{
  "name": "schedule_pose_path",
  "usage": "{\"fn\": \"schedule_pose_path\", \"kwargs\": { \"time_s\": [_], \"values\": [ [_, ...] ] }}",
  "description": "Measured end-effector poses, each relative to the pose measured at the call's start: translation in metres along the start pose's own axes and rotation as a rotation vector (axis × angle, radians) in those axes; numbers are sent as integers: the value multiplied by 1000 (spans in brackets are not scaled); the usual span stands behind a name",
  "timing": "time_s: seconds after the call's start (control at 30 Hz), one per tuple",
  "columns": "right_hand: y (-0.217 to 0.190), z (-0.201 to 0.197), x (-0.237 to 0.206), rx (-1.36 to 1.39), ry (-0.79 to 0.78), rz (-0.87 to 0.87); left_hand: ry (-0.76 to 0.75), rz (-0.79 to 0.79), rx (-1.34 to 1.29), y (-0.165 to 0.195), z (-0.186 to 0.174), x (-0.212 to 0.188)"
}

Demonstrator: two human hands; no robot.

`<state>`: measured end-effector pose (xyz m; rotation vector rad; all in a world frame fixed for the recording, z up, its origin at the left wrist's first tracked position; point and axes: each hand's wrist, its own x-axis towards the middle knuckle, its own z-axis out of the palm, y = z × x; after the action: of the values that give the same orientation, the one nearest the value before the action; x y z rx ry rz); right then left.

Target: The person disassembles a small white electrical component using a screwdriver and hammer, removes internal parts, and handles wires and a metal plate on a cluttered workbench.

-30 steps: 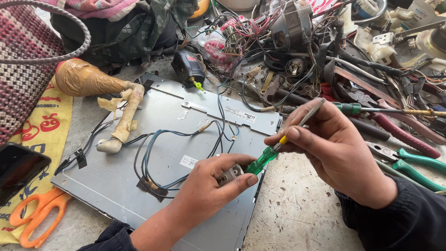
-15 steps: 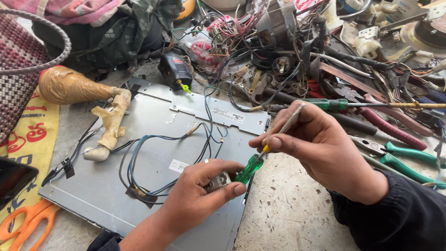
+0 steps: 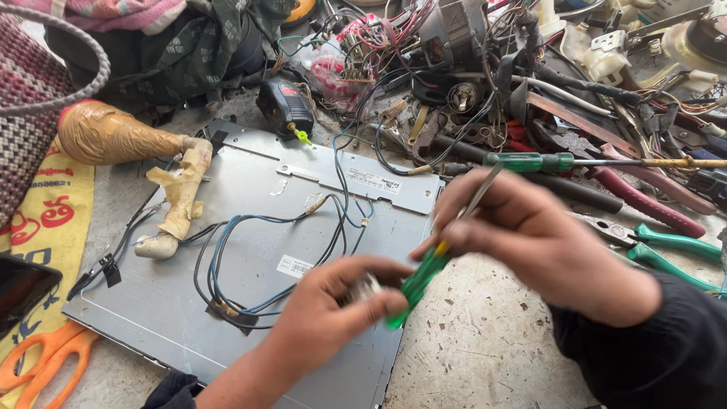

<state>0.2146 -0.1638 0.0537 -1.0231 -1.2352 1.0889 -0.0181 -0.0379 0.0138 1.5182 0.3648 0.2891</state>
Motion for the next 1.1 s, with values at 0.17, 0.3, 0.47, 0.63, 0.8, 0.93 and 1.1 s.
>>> {"fn": "schedule_pose_path", "kwargs": {
  "time_s": [0.17,0.3,0.47,0.63,0.8,0.93,1.1],
  "values": [
    [-26,-19,-1,-715,52,126,186,-10,2,7,-9,5],
    [-11,-11,9,-1389,-195,290,170,-7,-45,11,-6,4],
    [3,-2,8,-1543,-398,177,178,-21,19,15,-4,6],
    [4,-15,7,-1750,-363,507,198,-52,18,14,-4,6],
    [-9,-32,8,-1847,-231,534,184,-30,-92,6,-7,8],
    [-26,-41,5,-1847,110,416,159,41,-182,1,-12,9],
    [-18,-41,11,-1877,109,670,202,-14,-279,3,-16,10]
  ]
}}
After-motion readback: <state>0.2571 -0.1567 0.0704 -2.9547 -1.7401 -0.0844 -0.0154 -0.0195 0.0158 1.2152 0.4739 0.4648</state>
